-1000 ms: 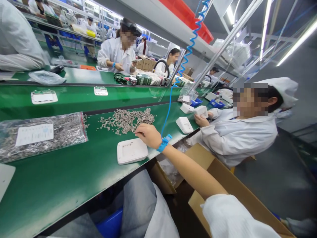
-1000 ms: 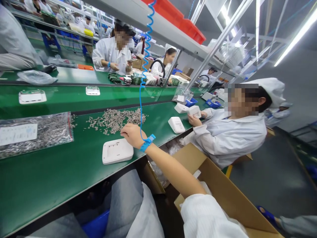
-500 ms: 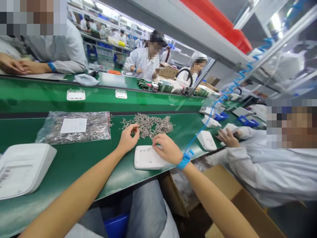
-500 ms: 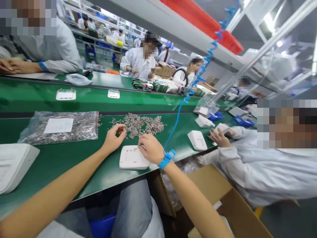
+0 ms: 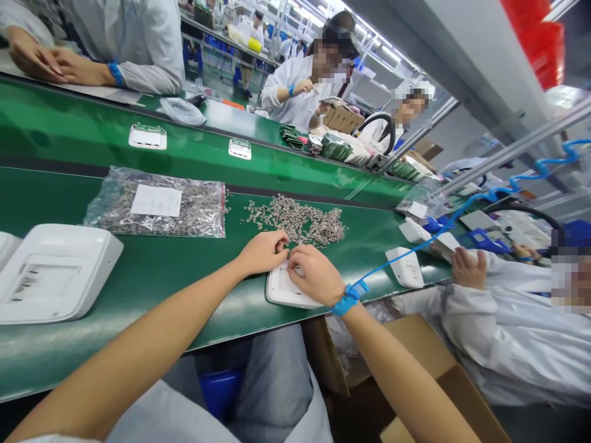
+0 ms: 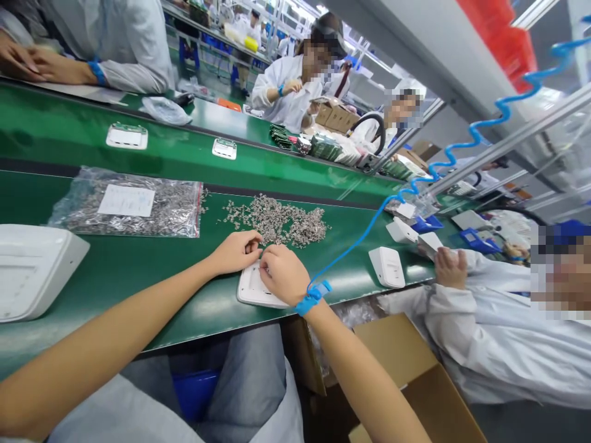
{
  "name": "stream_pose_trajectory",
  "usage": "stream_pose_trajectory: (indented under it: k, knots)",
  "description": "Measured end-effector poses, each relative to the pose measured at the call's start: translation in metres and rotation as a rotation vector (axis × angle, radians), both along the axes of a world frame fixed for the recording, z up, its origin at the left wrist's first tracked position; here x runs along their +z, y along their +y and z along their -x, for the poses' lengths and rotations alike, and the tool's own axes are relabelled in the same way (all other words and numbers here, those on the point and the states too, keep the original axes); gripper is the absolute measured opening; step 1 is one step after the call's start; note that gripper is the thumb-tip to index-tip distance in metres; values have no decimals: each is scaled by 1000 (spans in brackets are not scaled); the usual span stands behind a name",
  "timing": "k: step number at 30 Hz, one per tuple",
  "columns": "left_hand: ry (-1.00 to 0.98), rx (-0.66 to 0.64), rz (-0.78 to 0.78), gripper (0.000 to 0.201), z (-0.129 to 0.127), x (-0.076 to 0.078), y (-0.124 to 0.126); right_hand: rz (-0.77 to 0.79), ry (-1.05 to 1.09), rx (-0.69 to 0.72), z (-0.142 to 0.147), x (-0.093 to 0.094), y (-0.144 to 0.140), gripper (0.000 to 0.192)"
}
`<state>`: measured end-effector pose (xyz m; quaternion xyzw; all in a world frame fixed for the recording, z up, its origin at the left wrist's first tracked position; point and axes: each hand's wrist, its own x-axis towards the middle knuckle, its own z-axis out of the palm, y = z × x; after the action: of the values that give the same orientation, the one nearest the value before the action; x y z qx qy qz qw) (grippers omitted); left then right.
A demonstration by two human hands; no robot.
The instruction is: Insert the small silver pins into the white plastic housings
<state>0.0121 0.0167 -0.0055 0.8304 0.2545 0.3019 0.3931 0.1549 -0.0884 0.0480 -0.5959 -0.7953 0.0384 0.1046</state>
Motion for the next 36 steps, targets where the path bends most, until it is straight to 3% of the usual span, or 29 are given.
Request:
stream_pose_trajectory:
  k: [5, 11, 19, 28, 36]
  knots:
    - [-36, 0, -44, 19, 2, 2, -3, -20, 78, -30, -8, -4, 2, 13]
    - [-108, -97, -50, 30, 3, 0, -3, -195, 130, -82, -10, -4, -28, 14]
    - [-71, -178, -133, 39, 6, -1, -4, -309, 189, -63, -8, -25, -42, 17]
    - [23, -198, -90, 42, 8, 5, -5, -370, 138, -85, -7, -29, -43, 22]
    - [69, -206, 23, 44, 10, 12, -5, -377, 76, -22, -7, -29, -43, 23]
